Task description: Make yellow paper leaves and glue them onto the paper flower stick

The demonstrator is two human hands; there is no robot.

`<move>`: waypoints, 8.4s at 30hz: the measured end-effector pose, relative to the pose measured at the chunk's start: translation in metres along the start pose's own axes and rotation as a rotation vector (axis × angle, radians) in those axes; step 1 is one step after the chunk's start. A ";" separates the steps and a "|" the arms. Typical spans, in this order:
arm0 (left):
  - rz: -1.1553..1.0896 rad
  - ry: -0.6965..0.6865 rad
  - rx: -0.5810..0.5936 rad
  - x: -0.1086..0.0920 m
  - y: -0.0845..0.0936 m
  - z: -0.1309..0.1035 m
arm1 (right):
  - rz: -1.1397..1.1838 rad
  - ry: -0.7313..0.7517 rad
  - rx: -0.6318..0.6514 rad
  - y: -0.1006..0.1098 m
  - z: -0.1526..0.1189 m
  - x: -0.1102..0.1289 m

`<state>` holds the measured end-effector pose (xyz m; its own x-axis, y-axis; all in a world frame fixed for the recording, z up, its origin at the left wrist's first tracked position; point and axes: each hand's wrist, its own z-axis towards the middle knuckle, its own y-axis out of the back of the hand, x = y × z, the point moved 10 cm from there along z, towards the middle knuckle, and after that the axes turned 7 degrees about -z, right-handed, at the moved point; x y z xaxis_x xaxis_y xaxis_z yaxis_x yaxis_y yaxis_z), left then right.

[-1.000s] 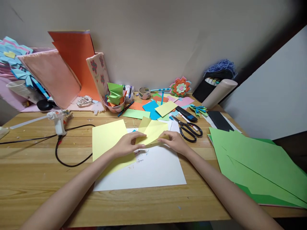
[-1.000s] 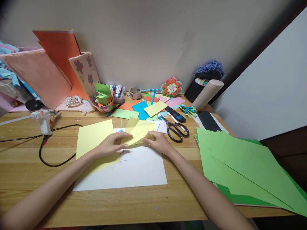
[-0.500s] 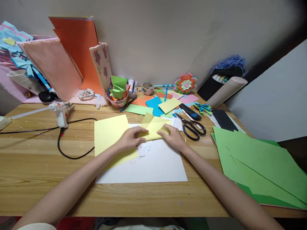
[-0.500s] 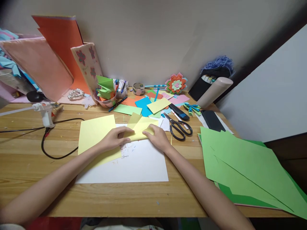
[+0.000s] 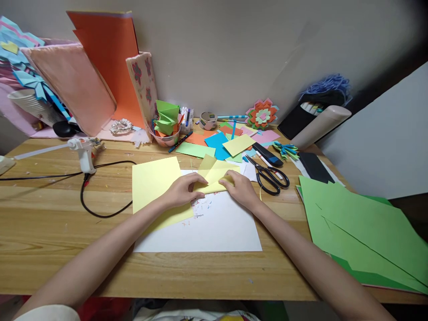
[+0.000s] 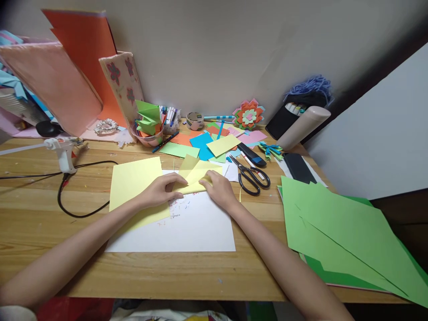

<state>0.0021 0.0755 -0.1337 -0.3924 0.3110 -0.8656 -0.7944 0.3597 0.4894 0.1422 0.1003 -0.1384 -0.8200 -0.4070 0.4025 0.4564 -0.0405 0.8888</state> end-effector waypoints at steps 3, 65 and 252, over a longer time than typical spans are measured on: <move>-0.002 0.018 -0.015 0.003 0.001 0.000 | -0.012 0.014 -0.008 -0.001 -0.001 0.001; 0.821 -0.297 -0.014 -0.035 -0.017 -0.070 | -0.158 -0.001 -0.036 -0.009 0.001 0.003; 0.858 0.052 -0.256 0.001 0.013 0.006 | 0.011 -0.183 -0.122 0.012 -0.038 -0.014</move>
<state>-0.0056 0.0858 -0.1273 -0.9145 0.3399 -0.2193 -0.2943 -0.1872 0.9372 0.1722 0.0712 -0.1419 -0.8585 -0.2363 0.4552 0.4953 -0.1517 0.8554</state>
